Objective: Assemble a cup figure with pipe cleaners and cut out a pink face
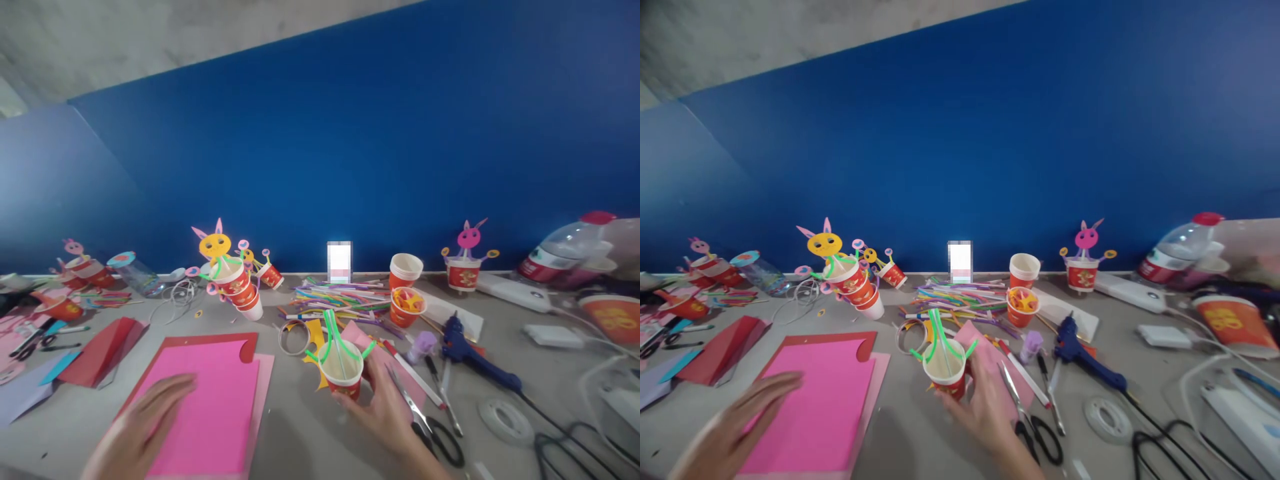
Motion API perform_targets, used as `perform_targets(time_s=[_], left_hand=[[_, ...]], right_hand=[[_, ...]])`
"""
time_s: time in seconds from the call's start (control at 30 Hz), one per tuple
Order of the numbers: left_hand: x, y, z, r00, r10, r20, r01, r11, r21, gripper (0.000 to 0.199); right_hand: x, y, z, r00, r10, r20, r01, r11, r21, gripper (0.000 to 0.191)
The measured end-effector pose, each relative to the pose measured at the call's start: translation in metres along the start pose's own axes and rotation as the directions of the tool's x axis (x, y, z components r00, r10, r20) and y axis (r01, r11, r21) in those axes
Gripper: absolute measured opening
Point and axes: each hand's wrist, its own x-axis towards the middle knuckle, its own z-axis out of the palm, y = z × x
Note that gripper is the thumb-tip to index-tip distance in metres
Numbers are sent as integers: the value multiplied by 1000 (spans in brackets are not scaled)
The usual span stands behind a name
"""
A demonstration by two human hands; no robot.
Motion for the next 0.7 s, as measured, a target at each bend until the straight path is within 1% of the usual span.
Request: perform_targets(time_s=[0.07,0.1,0.13,0.2,0.23,0.3,0.37,0.43,0.57,0.7], left_hand=[[32,34,27,990,67,123,-48,988,-147,29],[50,54,40,985,80,150,-42,969,-244,29],[67,76,51,977,120,178,-52,936,-349,29],[99,114,68,958,202,203,-95,894,-439,29],[111,130,74,952,217,218,-69,840,-538,27],[129,151,84,947,241,212,-72,802,-593,23],[137,162,91,943,255,215,-70,782,-620,15],[139,167,98,941,258,219,-67,775,-629,11],[134,169,107,951,220,216,-37,778,-627,20],[130,169,109,956,194,221,-12,777,-630,23]], right_hand=[[-3,1,2,1000,16,1,-16,1000,23,57],[-4,2,4,1000,21,6,-22,999,31,57],[-5,3,4,1000,22,11,-22,999,38,59],[-6,5,5,1000,15,12,-15,999,37,63],[-6,5,5,1000,6,11,-6,999,35,65],[-4,6,3,1000,-11,13,10,999,31,66],[-3,5,1,1000,-17,26,16,1000,26,65],[-3,4,1,999,-7,34,6,1000,16,65],[-7,1,2,997,48,61,-47,999,-24,69],[-8,0,3,993,72,94,-67,996,-55,67]])
